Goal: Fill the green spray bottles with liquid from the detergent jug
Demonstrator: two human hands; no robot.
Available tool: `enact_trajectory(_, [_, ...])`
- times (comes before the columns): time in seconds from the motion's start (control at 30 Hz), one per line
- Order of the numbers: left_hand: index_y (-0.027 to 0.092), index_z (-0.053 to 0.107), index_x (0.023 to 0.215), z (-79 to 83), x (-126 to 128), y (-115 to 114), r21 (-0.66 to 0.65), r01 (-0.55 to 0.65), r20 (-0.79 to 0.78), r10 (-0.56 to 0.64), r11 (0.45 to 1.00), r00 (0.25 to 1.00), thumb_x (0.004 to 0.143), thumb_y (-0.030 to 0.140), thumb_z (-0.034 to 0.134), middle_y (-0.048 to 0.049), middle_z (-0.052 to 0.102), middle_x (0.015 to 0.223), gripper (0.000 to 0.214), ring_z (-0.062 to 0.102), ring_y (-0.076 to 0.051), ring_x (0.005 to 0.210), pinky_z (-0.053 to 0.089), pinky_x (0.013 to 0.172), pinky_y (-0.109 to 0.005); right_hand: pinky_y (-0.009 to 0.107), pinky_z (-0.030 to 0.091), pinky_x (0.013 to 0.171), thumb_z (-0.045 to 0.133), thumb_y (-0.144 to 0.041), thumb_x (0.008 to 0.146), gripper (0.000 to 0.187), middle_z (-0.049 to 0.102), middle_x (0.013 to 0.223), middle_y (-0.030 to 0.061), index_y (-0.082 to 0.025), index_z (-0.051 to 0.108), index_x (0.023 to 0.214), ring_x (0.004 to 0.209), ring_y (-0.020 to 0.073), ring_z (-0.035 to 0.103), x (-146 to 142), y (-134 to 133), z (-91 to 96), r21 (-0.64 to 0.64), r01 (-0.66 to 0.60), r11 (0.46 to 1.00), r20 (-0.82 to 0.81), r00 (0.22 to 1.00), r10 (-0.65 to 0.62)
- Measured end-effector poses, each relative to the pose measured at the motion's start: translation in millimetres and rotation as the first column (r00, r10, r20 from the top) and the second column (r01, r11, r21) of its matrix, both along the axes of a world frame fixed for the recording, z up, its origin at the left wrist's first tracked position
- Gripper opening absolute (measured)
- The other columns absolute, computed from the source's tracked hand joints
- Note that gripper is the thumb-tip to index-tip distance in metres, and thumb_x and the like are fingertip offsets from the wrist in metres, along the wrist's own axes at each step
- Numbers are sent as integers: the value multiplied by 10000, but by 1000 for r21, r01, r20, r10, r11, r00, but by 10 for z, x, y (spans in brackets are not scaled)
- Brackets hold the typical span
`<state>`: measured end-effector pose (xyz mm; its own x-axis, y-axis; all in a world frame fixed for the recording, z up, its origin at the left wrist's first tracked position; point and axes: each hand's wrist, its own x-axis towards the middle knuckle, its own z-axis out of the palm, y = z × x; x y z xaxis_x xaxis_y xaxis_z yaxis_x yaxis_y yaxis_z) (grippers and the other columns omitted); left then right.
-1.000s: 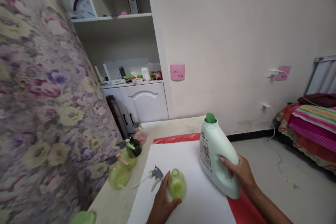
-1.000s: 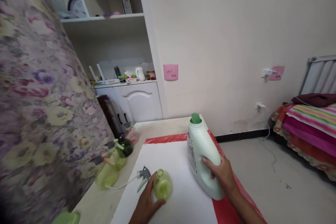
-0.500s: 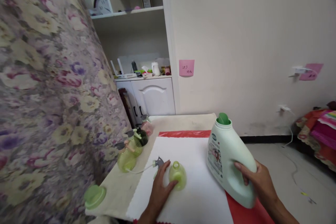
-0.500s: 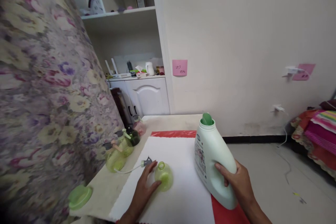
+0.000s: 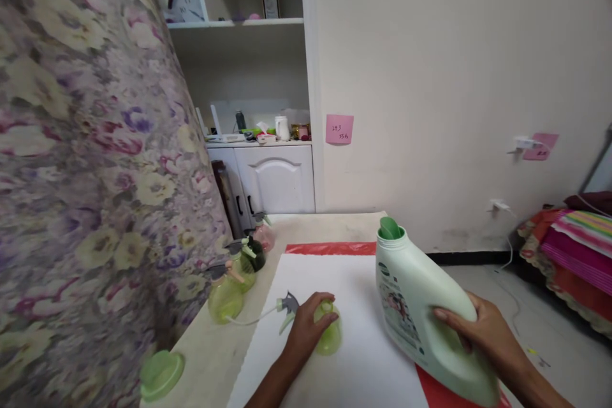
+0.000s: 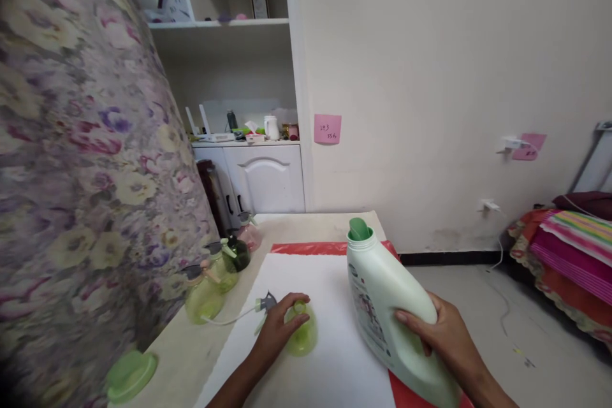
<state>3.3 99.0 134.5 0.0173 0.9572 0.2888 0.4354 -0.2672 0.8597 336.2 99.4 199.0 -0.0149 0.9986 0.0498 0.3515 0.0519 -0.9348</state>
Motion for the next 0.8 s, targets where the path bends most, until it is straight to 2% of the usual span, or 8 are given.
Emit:
enact_trajectory(0.1, [234,671,1057,-23,-44,18,-19,42,40,-41,999,998,765,235,655,-39,715,1074,292,624,-227,1048,428,954,-345,231,345,387,682,-604,644,489,520,491,-46,-153,629,825,402,106,410,21,-40,96,-56,-36,998,76,996,40])
enact_trajectory(0.3, [239,702,1001,-34,-74,62,-40,91,122,-85,995,989,789,254,636,-34,721,1079,222,629,-222,1057,436,949,-321,208,352,365,679,-620,642,557,609,628,9,-140,645,924,442,106,460,32,-139,274,-153,-119,981,219,964,152])
enact_trajectory(0.5, [224,711,969,-102,-30,59,-50,97,163,-88,994,983,762,228,651,-38,734,1038,215,641,-225,1027,441,945,-325,176,317,354,696,-598,663,551,625,673,14,-158,634,991,478,105,481,-14,-149,431,-233,-189,954,293,922,254])
enact_trajectory(0.67, [232,674,1107,-158,-50,44,-53,169,222,-153,984,963,763,229,664,-44,721,1117,344,635,-223,1060,439,961,-325,165,321,344,706,-535,681,432,587,654,-9,-164,632,890,471,92,465,-76,-114,442,-277,-212,937,371,877,307])
enact_trajectory(0.8, [239,699,1055,-118,-78,48,-30,188,228,-176,982,957,784,244,650,-42,716,1127,275,623,-224,1089,425,983,-322,155,305,329,705,-453,698,376,559,623,-32,-156,625,914,435,72,435,-121,-74,421,-315,-201,927,455,826,334])
